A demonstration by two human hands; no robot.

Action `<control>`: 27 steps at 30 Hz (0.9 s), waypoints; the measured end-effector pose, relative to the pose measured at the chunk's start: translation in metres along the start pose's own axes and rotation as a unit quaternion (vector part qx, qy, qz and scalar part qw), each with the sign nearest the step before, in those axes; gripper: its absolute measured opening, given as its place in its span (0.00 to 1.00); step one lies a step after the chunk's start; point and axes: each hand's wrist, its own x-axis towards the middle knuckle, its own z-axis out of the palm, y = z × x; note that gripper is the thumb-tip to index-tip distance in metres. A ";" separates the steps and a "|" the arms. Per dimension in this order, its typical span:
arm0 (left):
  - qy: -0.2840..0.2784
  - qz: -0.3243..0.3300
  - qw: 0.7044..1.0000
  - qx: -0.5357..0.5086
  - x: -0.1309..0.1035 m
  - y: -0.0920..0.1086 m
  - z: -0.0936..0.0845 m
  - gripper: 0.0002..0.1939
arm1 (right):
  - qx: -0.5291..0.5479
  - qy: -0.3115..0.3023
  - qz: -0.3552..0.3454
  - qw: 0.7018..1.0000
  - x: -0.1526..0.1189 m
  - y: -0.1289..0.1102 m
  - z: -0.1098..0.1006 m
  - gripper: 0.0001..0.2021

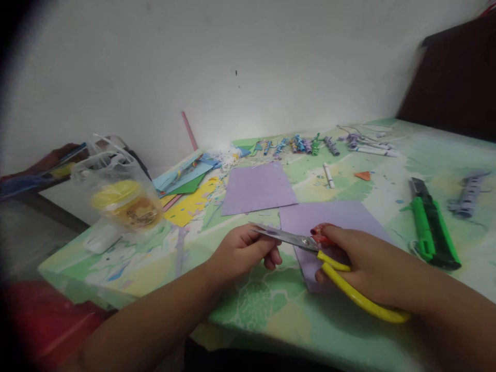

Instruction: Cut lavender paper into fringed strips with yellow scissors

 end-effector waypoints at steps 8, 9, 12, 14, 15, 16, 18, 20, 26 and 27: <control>0.014 0.005 0.999 0.040 0.004 0.000 -0.003 0.08 | -0.006 -0.004 0.014 1.000 0.001 0.001 -0.001 0.21; 0.017 0.010 0.998 0.052 0.004 0.000 -0.003 0.09 | -0.012 -0.007 0.016 1.000 0.002 0.002 0.000 0.21; 0.024 0.020 0.997 0.075 0.003 0.001 -0.003 0.10 | -0.027 -0.018 0.028 0.999 0.002 0.001 -0.001 0.22; 0.027 0.028 0.996 0.077 0.002 0.000 -0.003 0.09 | -0.030 -0.024 0.033 0.999 0.001 0.001 -0.002 0.23; 0.028 0.032 0.996 0.074 0.002 -0.001 -0.004 0.09 | -0.030 -0.026 0.033 0.999 0.001 0.000 -0.002 0.23; 0.030 0.035 0.997 0.068 0.002 -0.001 -0.004 0.08 | -0.029 -0.027 0.033 0.999 0.000 0.000 -0.003 0.23; 0.035 0.042 0.997 0.048 0.003 -0.003 -0.005 0.08 | -0.027 -0.027 0.035 0.999 0.000 0.001 -0.003 0.23; 0.042 0.044 0.998 0.024 0.004 -0.005 -0.006 0.09 | -0.025 -0.030 0.036 0.999 -0.001 0.001 -0.003 0.24; 0.020 0.046 0.998 -0.033 0.004 -0.006 -0.005 0.12 | -0.019 -0.012 0.025 0.999 -0.001 0.002 -0.001 0.23; 0.018 0.044 0.998 -0.035 0.004 -0.007 -0.005 0.12 | -0.016 -0.008 0.024 1.000 -0.001 0.003 0.000 0.23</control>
